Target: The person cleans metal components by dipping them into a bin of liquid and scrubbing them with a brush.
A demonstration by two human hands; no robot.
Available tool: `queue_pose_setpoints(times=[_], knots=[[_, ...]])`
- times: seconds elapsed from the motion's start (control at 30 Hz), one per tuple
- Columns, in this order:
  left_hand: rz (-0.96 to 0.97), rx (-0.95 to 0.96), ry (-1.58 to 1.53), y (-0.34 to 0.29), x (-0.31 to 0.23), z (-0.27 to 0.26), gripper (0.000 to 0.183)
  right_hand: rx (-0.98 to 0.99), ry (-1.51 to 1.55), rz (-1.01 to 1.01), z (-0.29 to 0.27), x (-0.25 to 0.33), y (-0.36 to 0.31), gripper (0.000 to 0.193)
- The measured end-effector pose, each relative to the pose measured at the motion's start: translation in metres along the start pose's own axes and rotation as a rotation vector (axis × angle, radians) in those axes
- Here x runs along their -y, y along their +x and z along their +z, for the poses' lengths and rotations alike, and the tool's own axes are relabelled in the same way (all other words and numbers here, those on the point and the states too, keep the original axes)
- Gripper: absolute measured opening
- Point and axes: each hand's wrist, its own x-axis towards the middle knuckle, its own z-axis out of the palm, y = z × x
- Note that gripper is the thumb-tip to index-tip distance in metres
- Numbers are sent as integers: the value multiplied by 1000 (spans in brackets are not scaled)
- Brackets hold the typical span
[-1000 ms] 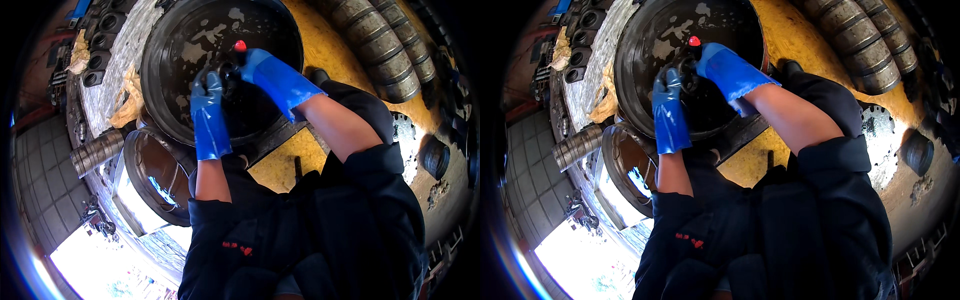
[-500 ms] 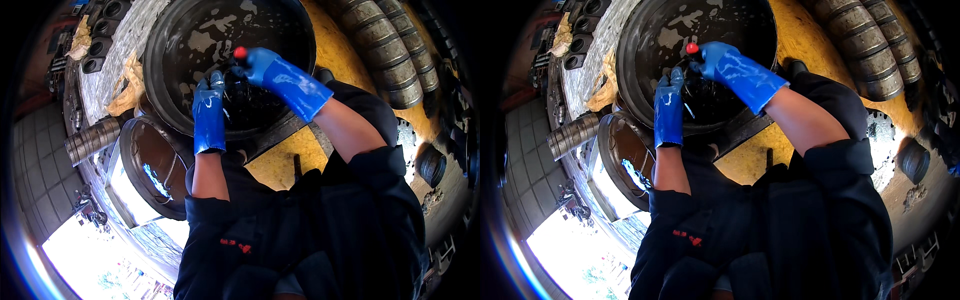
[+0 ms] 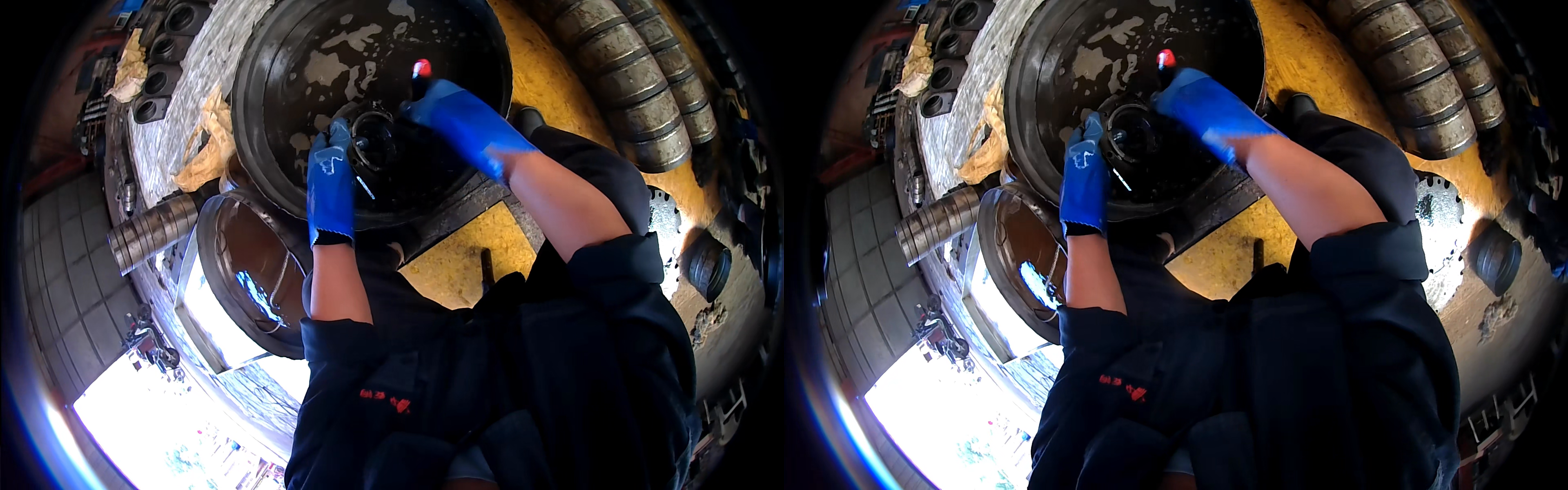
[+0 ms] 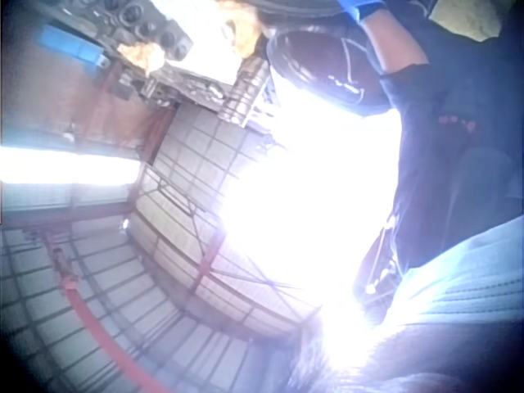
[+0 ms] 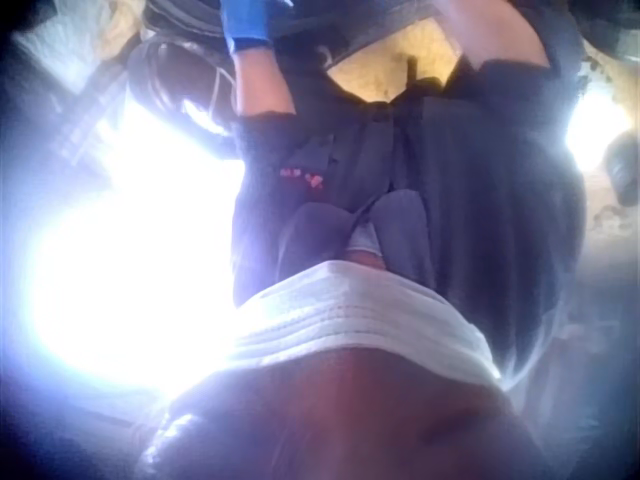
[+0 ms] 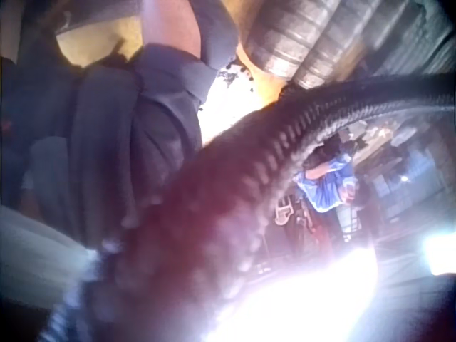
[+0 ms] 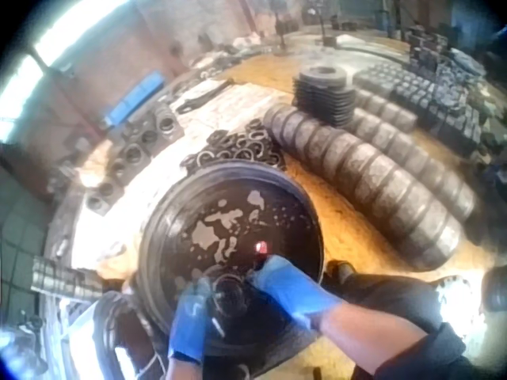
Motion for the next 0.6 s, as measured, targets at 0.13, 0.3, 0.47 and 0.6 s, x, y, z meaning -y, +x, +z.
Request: queue_pose_setpoints(times=[0.13,0.3,0.47,0.6], knots=[[70,35,-89,16,15,16,60,-230,-19,84,3,-44,29,43],[-1,46,-91,4,9,-5,58,-98,159,-336,3,-5,-16,39],[-2,82,-5,1,2,-2,61,-24,471,-31,19,24,-16,42],[-129,24,-51,-5,0,-7,52,36,520,228,39,36,-29,42]])
